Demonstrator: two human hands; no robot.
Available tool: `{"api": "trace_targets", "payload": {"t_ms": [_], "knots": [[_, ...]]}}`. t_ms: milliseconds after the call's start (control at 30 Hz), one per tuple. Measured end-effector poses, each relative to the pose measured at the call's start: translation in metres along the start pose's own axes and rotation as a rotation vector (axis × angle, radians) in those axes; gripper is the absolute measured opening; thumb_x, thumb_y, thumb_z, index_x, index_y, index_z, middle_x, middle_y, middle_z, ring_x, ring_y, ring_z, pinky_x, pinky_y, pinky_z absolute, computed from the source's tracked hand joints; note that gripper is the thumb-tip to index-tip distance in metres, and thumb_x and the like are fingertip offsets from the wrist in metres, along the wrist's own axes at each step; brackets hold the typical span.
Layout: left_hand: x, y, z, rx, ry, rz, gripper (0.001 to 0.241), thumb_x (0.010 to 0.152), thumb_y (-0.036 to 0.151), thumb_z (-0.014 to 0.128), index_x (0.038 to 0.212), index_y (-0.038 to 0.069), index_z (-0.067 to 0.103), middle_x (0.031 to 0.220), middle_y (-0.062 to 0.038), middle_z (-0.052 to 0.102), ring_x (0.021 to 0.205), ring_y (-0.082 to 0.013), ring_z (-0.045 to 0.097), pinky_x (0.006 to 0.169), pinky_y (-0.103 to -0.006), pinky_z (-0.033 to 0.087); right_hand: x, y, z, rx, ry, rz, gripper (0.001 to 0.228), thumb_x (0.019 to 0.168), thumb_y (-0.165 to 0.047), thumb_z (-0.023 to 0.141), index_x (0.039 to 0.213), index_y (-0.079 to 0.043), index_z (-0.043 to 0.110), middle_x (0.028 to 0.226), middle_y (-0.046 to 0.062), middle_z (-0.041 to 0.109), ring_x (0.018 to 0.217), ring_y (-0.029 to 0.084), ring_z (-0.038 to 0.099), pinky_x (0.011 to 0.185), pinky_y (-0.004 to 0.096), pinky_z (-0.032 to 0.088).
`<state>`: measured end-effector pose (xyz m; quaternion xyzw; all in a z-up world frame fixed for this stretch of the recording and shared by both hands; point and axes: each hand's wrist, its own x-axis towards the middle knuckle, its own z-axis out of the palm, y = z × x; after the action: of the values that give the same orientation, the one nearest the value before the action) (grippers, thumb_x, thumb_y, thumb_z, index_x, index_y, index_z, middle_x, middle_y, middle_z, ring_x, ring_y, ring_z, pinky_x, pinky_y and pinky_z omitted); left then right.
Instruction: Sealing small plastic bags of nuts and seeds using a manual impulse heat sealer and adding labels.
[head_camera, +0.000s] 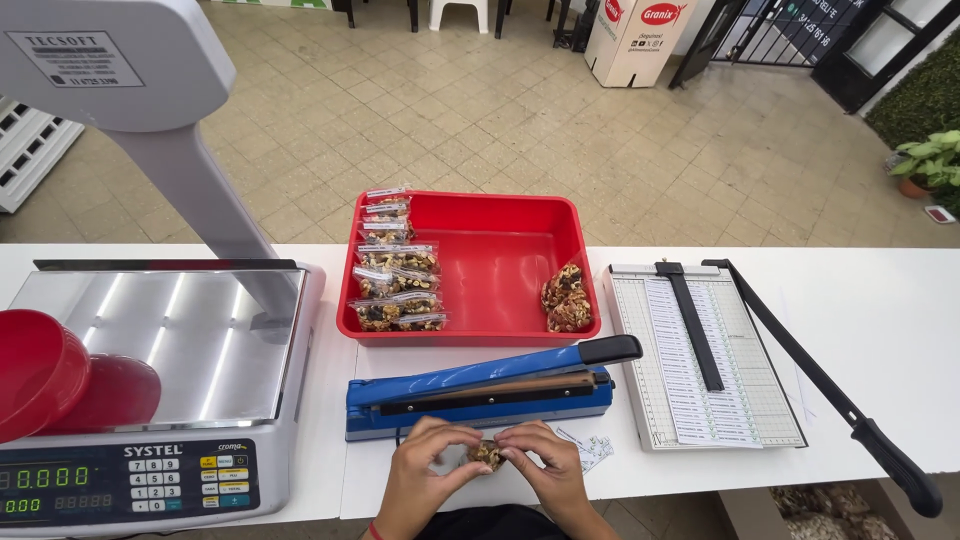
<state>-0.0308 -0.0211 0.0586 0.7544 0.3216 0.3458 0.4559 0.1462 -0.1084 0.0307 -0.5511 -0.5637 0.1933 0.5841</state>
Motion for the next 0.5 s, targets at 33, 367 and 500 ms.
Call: {"api": "trace_targets", "payload": {"t_ms": [33,367,500], "knots": [[0.001,0.001,-0.001,0.000,-0.003,-0.003,0.025,0.066,0.030,0.088,0.087,0.019,0.078,0.091,0.006,0.079,0.091,-0.0102,0.064,0.052,-0.0252,0.050,0.002,-0.002,-0.001,0.001,0.001,0.004,0.008,0.082,-0.010,0.073,0.088,-0.006,0.077,0.089,0.008,0.078,0.083,0.022,0.073,0.077,0.034,0.054],[0.002,0.004,0.003,-0.303,-0.004,-0.345,0.024,0.073,0.015,0.080,0.096,0.009,0.078,0.103,-0.004,0.080,0.064,-0.0104,0.068,0.052,-0.0221,0.053,0.011,-0.011,-0.007,-0.043,-0.045,-0.124,0.011,0.087,-0.012,0.069,0.092,-0.004,0.074,0.091,0.008,0.076,0.085,0.023,0.071,0.079,0.034,0.055],[-0.001,-0.006,0.013,-0.207,0.042,-0.143,0.013,0.072,0.011,0.084,0.075,0.011,0.071,0.094,-0.004,0.075,0.065,-0.0081,0.061,0.057,-0.0209,0.051,0.010,-0.009,-0.010,-0.041,0.002,-0.112,0.010,0.087,-0.013,0.069,0.088,-0.004,0.073,0.087,0.008,0.075,0.081,0.022,0.070,0.077,0.033,0.054]]}}
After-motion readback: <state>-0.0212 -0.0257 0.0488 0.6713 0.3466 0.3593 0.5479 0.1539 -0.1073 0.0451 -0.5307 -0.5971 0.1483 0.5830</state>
